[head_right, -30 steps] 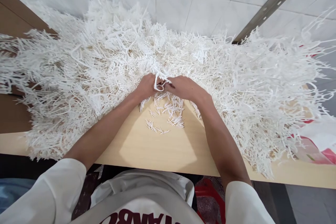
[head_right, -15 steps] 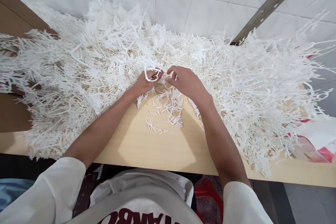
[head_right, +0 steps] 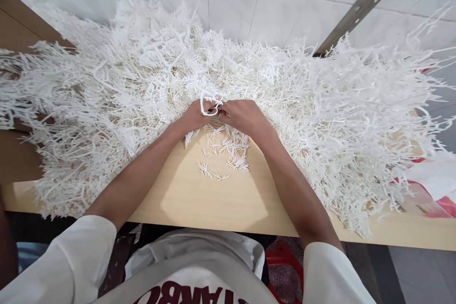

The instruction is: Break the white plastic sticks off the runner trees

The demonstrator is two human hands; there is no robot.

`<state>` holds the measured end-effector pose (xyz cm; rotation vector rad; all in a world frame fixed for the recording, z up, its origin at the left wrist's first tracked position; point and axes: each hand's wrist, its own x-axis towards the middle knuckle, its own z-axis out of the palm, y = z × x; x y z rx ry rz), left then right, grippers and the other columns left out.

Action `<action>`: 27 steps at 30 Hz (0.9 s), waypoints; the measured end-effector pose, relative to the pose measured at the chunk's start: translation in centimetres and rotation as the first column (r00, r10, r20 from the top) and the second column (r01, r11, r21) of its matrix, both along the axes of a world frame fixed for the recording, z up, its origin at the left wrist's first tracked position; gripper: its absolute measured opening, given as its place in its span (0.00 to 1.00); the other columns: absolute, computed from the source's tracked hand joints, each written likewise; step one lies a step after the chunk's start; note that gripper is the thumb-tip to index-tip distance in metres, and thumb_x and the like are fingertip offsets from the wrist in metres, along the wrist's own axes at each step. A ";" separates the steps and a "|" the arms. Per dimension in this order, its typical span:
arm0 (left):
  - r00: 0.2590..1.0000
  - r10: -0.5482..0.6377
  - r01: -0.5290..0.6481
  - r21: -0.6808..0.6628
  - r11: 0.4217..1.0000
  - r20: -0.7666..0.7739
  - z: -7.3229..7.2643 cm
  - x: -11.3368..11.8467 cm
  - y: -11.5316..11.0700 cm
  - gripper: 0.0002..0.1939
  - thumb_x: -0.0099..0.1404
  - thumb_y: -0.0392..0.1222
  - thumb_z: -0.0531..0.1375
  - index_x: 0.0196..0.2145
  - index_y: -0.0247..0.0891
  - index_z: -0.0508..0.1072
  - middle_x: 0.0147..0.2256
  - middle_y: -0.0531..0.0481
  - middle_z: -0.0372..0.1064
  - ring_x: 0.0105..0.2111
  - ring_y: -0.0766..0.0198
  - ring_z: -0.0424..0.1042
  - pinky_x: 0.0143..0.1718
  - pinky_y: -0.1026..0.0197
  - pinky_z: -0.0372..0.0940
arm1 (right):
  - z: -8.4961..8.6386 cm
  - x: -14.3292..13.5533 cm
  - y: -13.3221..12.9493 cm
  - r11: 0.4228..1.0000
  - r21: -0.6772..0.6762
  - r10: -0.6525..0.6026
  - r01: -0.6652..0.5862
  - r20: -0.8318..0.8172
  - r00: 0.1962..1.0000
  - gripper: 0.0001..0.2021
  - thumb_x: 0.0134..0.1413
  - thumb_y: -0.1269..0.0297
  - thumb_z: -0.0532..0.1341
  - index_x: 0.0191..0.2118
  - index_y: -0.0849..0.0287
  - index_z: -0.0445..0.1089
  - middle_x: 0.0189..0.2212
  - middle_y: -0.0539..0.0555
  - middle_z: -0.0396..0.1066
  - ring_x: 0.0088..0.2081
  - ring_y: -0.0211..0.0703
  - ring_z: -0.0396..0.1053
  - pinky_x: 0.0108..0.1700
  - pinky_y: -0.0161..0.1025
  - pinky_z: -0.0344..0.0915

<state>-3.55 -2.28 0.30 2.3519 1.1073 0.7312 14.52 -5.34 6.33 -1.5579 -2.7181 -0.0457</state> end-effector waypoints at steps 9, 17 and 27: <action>0.982 -0.071 0.087 -0.080 0.993 0.177 -0.4 0.5 0.0 0.10 0.63 0.42 0.54 0.26 0.37 0.67 0.23 0.54 0.65 0.24 0.70 0.61 0.28 0.63 0.54 | -0.5 0.1 -0.1 0.996 0.070 0.055 -0.054 -0.014 0.998 0.16 0.58 0.61 0.50 0.27 0.59 0.71 0.23 0.54 0.71 0.24 0.39 0.58 0.29 0.39 0.40; 0.965 0.088 -0.055 -0.140 0.989 0.245 0.4 0.8 -0.7 0.13 0.68 0.48 0.52 0.30 0.39 0.67 0.25 0.53 0.66 0.25 0.69 0.61 0.28 0.63 0.56 | -0.8 0.8 0.3 0.995 0.062 -0.062 0.080 -0.258 0.964 0.13 0.61 0.61 0.49 0.27 0.57 0.62 0.25 0.52 0.67 0.24 0.36 0.52 0.29 0.38 0.45; 1.000 0.015 -0.016 0.068 0.998 0.007 -0.8 0.5 0.1 0.05 0.60 0.37 0.56 0.27 0.38 0.68 0.30 0.46 0.72 0.32 0.61 0.69 0.35 0.59 0.61 | 1.3 0.2 -0.7 0.991 -0.132 -0.056 0.003 -0.398 0.916 0.15 0.50 0.62 0.55 0.19 0.56 0.49 0.16 0.46 0.52 0.22 0.33 0.46 0.29 0.38 0.46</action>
